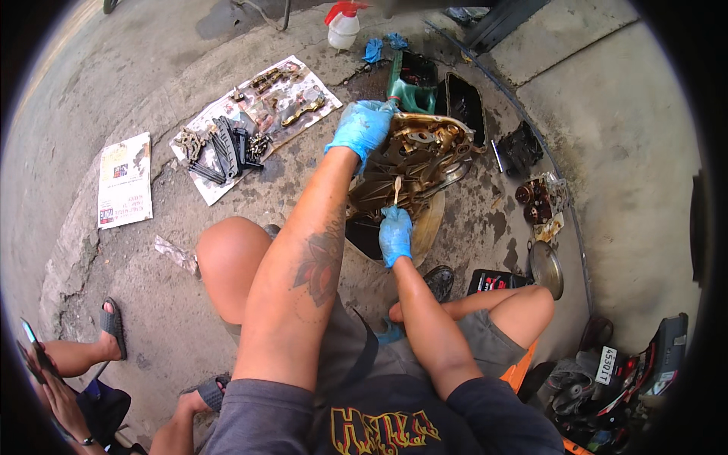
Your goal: The person scrubs the interior of a disassembled motorcycle engine casing with a toothbrush, repeatedly dipping it into a container of dark liquid. They rotate the casing to access different areas and continue scrubbing until the end of the clip.
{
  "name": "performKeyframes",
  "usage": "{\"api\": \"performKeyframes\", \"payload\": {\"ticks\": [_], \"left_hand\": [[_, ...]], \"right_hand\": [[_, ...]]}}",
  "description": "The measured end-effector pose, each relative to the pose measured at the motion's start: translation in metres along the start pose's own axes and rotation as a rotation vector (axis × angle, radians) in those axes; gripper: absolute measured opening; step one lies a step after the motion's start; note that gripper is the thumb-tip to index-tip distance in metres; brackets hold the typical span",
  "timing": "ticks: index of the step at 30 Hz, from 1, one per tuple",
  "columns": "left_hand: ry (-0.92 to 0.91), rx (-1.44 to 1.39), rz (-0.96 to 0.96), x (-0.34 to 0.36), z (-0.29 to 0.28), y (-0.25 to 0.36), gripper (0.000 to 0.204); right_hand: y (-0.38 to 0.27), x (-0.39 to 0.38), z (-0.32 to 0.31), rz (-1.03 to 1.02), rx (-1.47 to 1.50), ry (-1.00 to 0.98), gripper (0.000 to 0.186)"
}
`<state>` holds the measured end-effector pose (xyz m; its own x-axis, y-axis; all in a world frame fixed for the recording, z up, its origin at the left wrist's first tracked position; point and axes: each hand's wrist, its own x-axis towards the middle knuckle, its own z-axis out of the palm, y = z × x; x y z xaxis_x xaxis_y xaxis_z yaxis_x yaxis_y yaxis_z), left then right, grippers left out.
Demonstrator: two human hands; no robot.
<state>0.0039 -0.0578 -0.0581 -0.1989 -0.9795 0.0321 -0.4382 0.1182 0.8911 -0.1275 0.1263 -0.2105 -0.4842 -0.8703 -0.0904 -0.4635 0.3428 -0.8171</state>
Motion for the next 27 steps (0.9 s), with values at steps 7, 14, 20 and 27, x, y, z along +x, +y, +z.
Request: {"api": "performKeyframes", "payload": {"ticks": [7, 14, 20, 27], "left_hand": [[0.006, -0.187, -0.102, -0.008, 0.006, -0.001, 0.042], [-0.016, -0.083, -0.046, -0.01, 0.002, 0.009, 0.041], [0.001, -0.121, -0.134, -0.01, 0.0, 0.016, 0.041], [0.048, -0.122, -0.115, -0.009, 0.003, 0.012, 0.037]], "right_hand": [[-0.084, 0.06, -0.095, -0.04, -0.647, -0.538, 0.032], [-0.159, 0.11, -0.088, 0.146, -1.129, -0.843, 0.03], [-0.145, 0.117, -0.095, 0.021, -1.126, -0.923, 0.033], [-0.174, 0.104, -0.084, 0.112, -1.182, -0.933, 0.035]]}}
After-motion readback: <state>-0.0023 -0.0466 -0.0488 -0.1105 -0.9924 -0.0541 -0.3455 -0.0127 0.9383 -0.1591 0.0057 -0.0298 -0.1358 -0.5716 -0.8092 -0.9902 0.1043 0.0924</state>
